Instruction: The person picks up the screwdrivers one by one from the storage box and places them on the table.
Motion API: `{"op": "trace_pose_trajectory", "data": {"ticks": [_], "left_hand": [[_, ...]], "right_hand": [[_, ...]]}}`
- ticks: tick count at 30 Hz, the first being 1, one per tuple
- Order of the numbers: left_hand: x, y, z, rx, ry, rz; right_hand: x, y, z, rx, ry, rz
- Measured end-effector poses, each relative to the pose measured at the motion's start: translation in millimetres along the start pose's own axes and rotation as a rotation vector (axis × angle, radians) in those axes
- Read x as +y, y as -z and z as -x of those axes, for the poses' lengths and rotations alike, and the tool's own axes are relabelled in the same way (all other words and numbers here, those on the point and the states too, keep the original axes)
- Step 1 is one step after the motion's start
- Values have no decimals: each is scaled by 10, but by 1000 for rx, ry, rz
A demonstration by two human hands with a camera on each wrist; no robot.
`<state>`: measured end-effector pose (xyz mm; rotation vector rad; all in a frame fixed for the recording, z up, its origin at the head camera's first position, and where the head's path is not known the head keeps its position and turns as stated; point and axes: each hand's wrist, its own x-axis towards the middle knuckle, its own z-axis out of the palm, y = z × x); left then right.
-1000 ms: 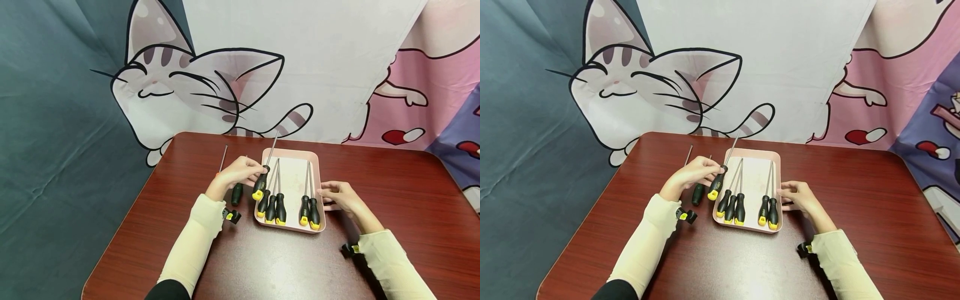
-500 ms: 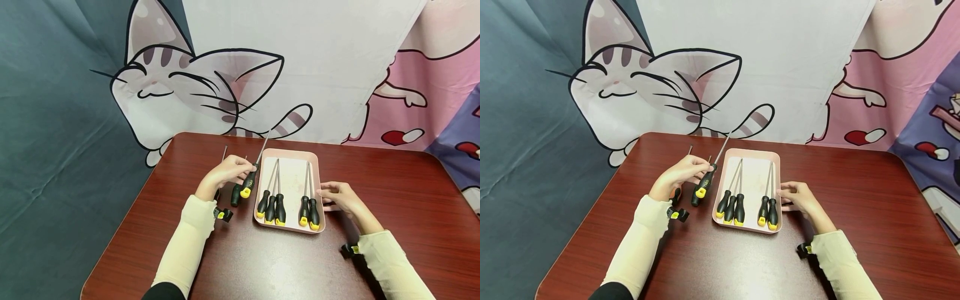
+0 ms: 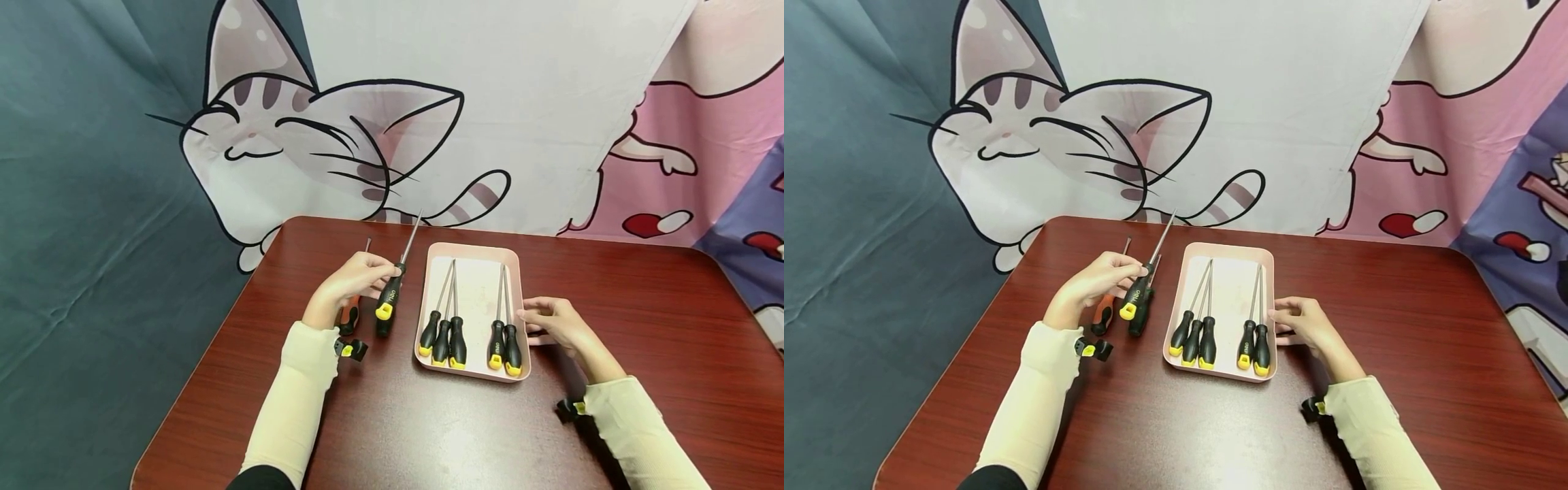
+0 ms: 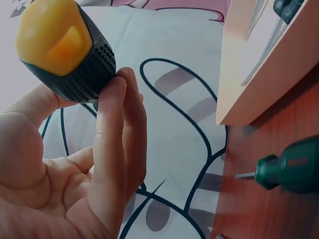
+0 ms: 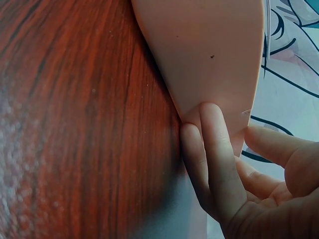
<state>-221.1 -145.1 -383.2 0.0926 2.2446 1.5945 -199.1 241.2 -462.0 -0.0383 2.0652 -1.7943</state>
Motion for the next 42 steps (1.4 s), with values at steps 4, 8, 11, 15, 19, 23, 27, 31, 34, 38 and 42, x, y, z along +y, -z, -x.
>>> {"op": "trace_pose_trajectory", "data": {"ticks": [4,8,11,15,19,23,27,31,34,38,42], "left_hand": [[-20,52,23,7,4,10],[-45,89,36,12,0,13],[-66,116,49,11,-3,14],[-100,170,76,14,8,20],[-137,239,107,31,13,18],[-167,301,142,44,10,18],[-220,360,171,54,25,21],[-267,419,191,65,32,36],[-293,468,207,70,35,52],[-318,540,241,85,36,49],[-359,602,270,83,30,50]], "right_hand": [[-3,1,4,-4,3,4],[2,4,1,-1,0,8],[0,0,1,-1,1,11],[3,-2,-6,-6,3,5],[4,4,-8,-2,0,4],[3,11,-5,3,0,14],[10,7,-7,-2,-4,7],[15,1,-12,-9,-7,-5],[14,0,-17,-10,-8,-8],[12,0,-20,-9,-11,-10],[14,3,-18,-10,-12,-10]]}}
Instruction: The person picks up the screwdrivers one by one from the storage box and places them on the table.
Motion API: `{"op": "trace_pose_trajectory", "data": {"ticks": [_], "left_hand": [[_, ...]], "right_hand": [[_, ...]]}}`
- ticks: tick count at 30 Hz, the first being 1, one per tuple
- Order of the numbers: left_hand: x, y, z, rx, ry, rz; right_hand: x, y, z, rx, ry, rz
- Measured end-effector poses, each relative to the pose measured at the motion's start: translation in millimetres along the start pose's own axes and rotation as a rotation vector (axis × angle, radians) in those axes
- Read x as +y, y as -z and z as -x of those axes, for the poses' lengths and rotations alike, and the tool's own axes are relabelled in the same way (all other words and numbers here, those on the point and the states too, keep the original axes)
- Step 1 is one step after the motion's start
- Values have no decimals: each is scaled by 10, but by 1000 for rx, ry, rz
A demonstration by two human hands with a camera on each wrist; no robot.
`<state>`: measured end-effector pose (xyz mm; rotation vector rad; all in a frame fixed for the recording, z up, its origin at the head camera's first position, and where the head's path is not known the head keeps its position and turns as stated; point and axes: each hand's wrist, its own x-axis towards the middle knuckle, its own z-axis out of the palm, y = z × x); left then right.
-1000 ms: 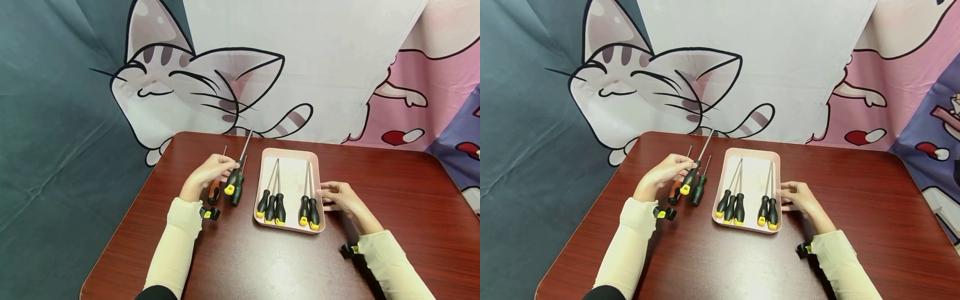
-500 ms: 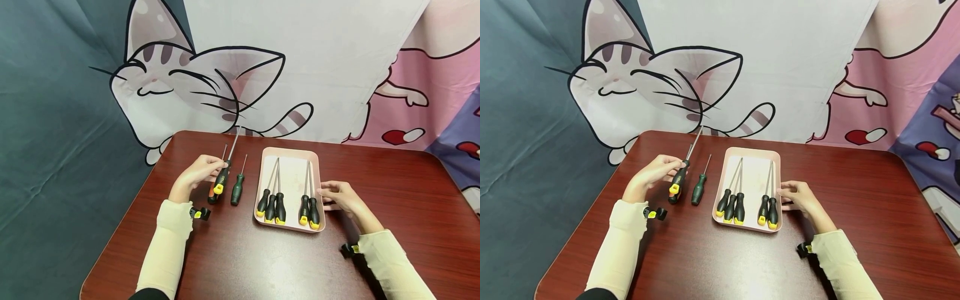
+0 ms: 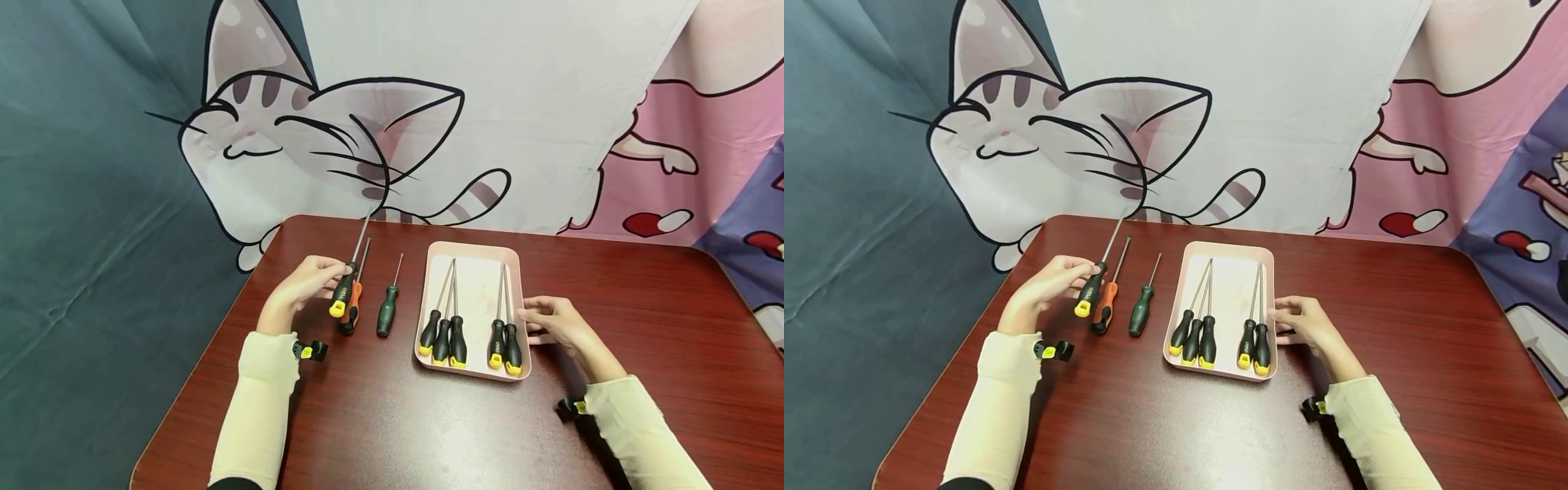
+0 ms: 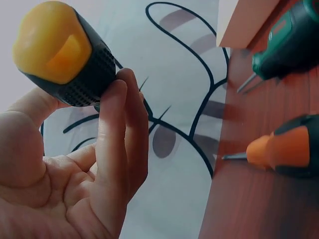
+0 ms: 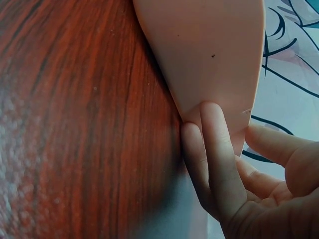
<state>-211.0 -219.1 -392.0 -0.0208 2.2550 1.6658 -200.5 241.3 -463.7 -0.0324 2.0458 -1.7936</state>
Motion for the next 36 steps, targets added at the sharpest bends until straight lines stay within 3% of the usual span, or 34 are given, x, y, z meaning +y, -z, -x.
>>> {"op": "trace_pose_trajectory", "data": {"ticks": [14,36], "left_hand": [[-116,207,79,51,27,-72],[-300,440,78,100,95,-147]], "right_hand": [[3,-3,8,12,2,-1],[2,-3,4,12,-3,-5]]}}
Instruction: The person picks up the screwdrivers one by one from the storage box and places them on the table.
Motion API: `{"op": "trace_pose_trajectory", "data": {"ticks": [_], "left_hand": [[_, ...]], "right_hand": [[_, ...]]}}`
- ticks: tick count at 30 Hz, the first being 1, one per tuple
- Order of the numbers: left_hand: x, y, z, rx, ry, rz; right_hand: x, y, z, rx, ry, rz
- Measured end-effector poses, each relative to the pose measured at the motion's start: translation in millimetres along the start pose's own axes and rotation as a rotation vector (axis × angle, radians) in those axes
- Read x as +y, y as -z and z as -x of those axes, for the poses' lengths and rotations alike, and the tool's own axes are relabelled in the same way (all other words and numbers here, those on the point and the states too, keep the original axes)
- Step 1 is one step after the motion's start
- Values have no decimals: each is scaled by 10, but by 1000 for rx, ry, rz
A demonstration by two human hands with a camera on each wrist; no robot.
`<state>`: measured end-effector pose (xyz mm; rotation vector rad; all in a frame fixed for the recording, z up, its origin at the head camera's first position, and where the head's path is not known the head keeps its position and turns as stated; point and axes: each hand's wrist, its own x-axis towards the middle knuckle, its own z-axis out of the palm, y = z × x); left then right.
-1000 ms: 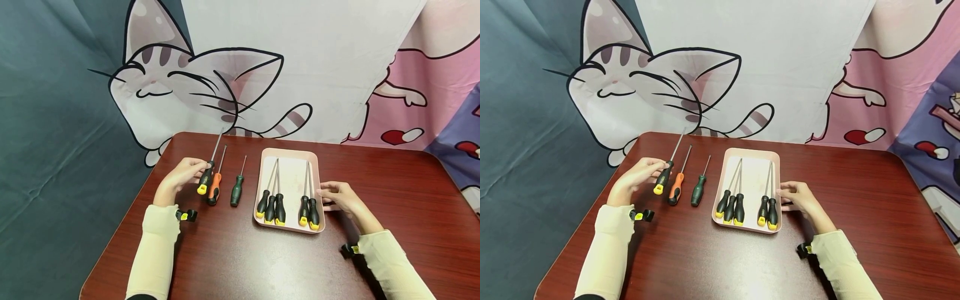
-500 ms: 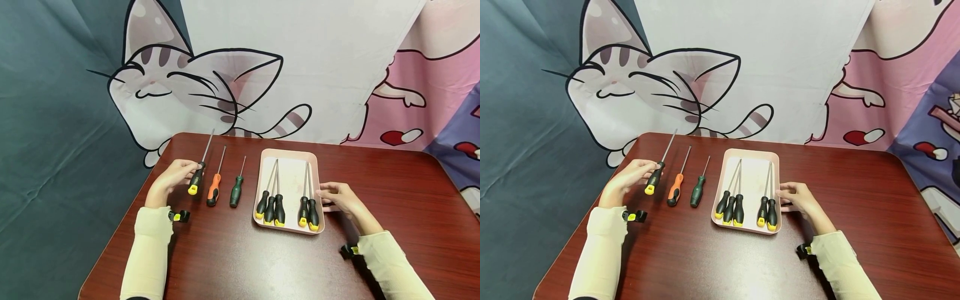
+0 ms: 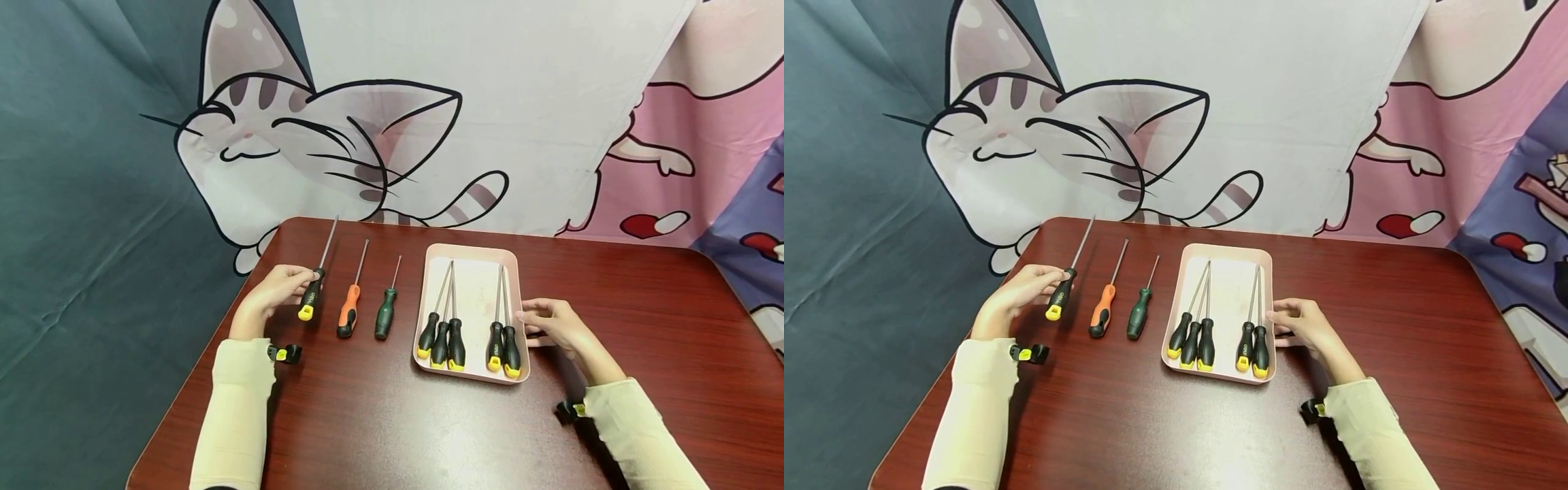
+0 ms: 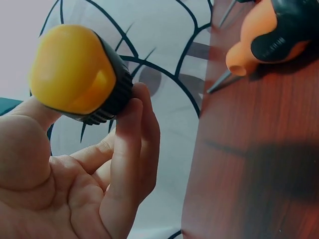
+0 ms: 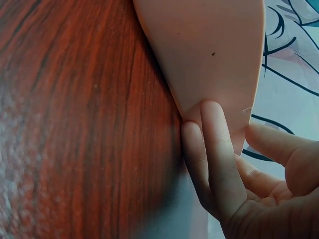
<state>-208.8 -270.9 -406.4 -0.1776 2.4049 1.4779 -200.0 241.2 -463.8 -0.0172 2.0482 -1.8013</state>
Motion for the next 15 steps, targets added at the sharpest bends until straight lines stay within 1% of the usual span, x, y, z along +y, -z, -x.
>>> {"op": "trace_pose_trajectory", "data": {"ticks": [8,15], "left_hand": [[-84,27,-26,-13,-8,-20],[-137,33,-60,-10,-4,-25]], "right_hand": [[8,0,2,0,3,6],[-7,-1,8,2,3,16]]}}
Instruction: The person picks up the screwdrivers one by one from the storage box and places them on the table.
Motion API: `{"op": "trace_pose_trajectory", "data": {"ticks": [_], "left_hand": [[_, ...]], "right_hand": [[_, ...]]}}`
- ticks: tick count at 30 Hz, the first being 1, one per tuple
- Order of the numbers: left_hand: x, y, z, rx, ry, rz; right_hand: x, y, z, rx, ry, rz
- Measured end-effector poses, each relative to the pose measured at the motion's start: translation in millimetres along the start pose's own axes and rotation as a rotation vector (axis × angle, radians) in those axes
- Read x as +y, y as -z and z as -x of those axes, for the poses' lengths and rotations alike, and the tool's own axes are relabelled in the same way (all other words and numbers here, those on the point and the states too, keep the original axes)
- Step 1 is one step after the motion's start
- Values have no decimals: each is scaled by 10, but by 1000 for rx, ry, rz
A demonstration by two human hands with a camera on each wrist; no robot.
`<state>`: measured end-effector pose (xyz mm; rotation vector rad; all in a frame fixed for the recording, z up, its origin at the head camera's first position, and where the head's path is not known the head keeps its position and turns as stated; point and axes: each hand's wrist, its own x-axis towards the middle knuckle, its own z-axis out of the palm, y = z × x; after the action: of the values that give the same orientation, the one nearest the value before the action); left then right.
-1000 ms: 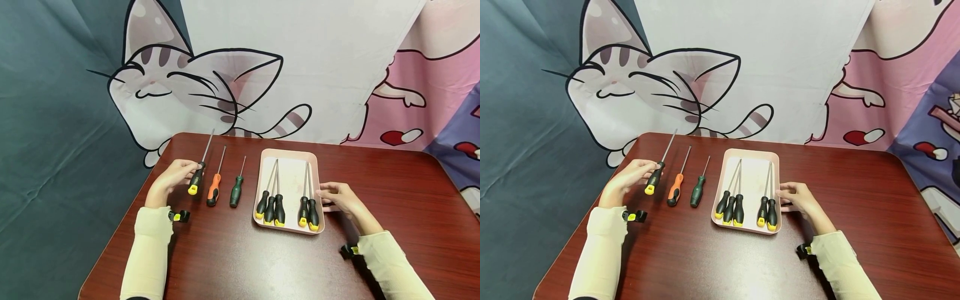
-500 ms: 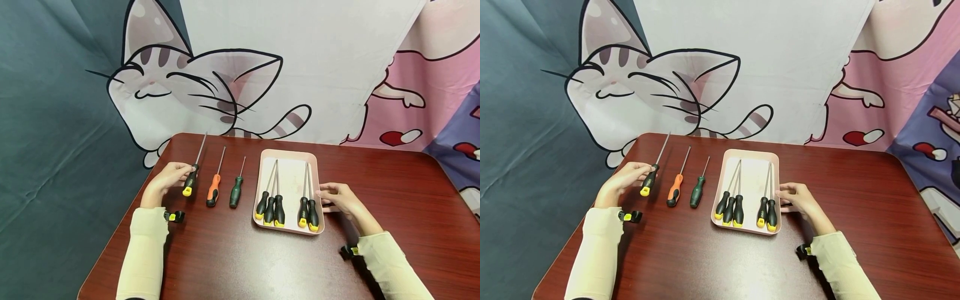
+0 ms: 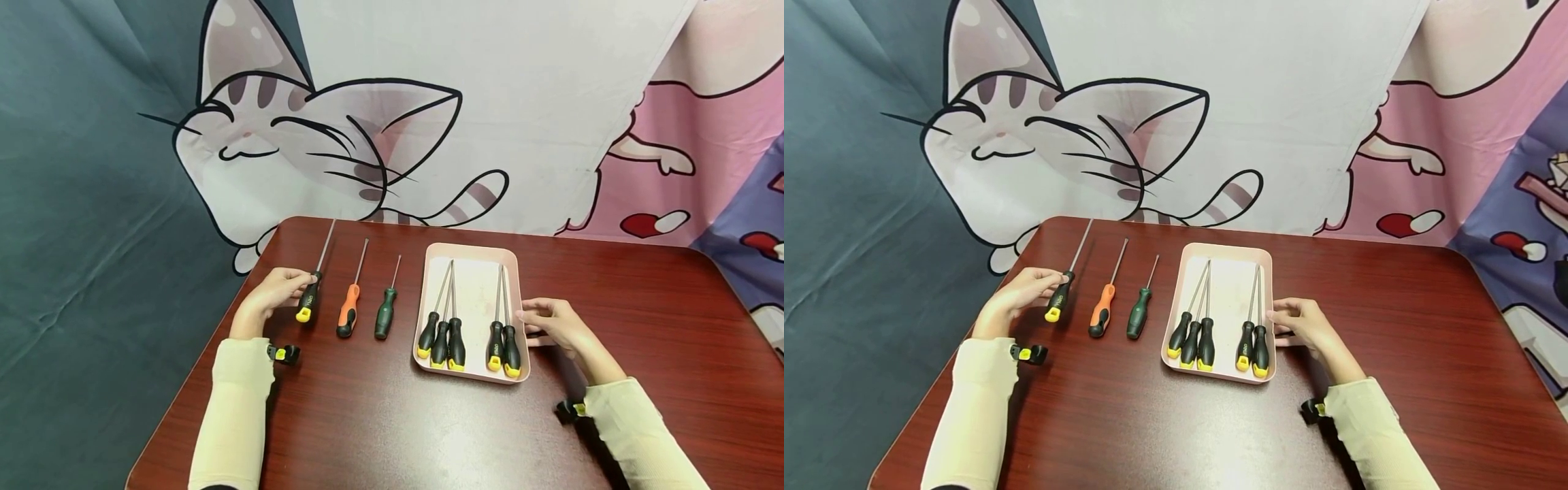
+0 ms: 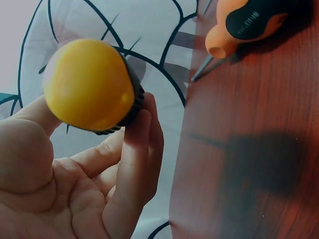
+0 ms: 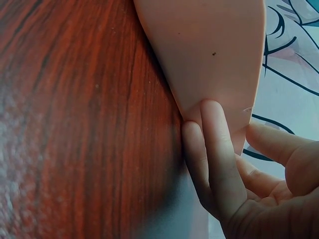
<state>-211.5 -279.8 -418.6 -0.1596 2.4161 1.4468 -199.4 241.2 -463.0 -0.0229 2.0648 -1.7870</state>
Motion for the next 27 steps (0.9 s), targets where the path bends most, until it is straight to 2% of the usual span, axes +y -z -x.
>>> {"op": "trace_pose_trajectory", "data": {"ticks": [11,20,27], "left_hand": [[-122,-31,-109,8,19,-15],[-185,-69,-218,24,79,11],[-211,-71,-236,11,83,0]], "right_hand": [[7,6,-3,4,2,-2],[4,-7,3,-3,10,-16],[37,25,-9,2,23,-3]]}}
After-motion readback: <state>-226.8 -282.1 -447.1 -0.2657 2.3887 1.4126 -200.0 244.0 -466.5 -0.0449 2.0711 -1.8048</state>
